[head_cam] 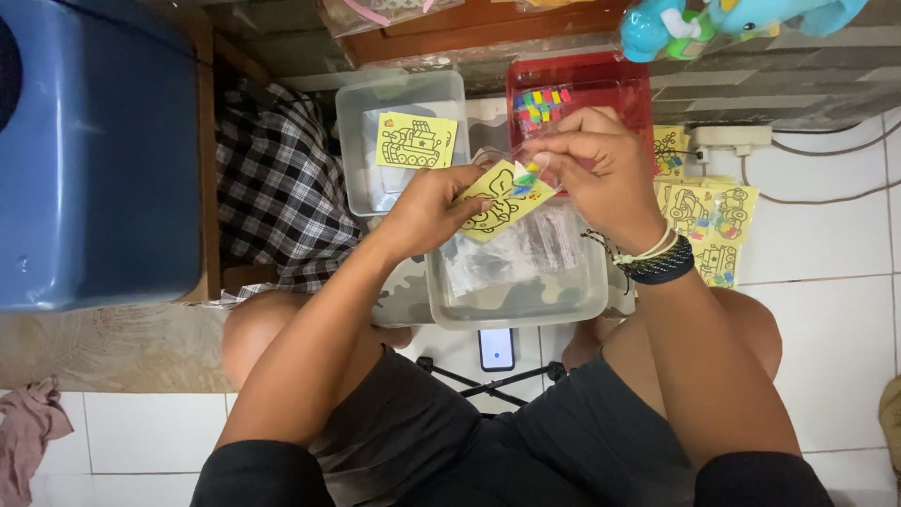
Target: Packing yellow cards and small colorful items into clear plastic bags
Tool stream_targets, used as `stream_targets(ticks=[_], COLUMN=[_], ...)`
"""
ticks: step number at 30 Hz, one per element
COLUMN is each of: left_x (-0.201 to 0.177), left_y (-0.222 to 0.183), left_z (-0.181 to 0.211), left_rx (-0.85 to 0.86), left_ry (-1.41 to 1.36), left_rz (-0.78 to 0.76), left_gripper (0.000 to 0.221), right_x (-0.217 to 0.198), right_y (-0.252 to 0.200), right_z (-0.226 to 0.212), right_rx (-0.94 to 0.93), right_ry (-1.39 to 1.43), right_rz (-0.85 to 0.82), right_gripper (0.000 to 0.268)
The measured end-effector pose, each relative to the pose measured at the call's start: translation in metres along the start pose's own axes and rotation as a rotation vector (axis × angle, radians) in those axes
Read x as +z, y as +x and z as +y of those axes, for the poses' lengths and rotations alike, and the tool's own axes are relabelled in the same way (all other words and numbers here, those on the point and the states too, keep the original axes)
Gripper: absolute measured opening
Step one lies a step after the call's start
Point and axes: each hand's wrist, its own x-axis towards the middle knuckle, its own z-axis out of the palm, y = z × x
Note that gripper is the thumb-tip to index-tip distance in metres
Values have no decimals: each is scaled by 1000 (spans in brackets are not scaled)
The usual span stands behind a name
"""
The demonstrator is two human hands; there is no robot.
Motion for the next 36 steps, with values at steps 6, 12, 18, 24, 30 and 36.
stream_targets(ticks=[6, 12, 18, 24, 30, 36], left_x=[-4, -1, 1, 3, -15, -16], left_y=[3, 8, 7, 6, 5, 11], left_z=[-5, -10, -22, -19, 3, -11], left_rx=[-12, -6, -25, -18, -66, 65], left_ry=[17, -61, -112, -223, -192, -279], left_rz=[23, 29, 40, 53, -1, 217], left_gripper=[17, 18, 20, 18, 7, 16], right_x=[1, 13, 15, 10, 2, 5], right_y=[0, -2, 1, 5, 13, 10], right_z=[-1, 3, 2, -11, -27, -17], right_rx=[81, 155, 194, 75, -7, 69], right_ry=[74, 102, 84, 15, 100, 27], right_rz=[58, 108, 90, -22, 61, 157], right_gripper=[11, 17, 10, 23, 41, 41])
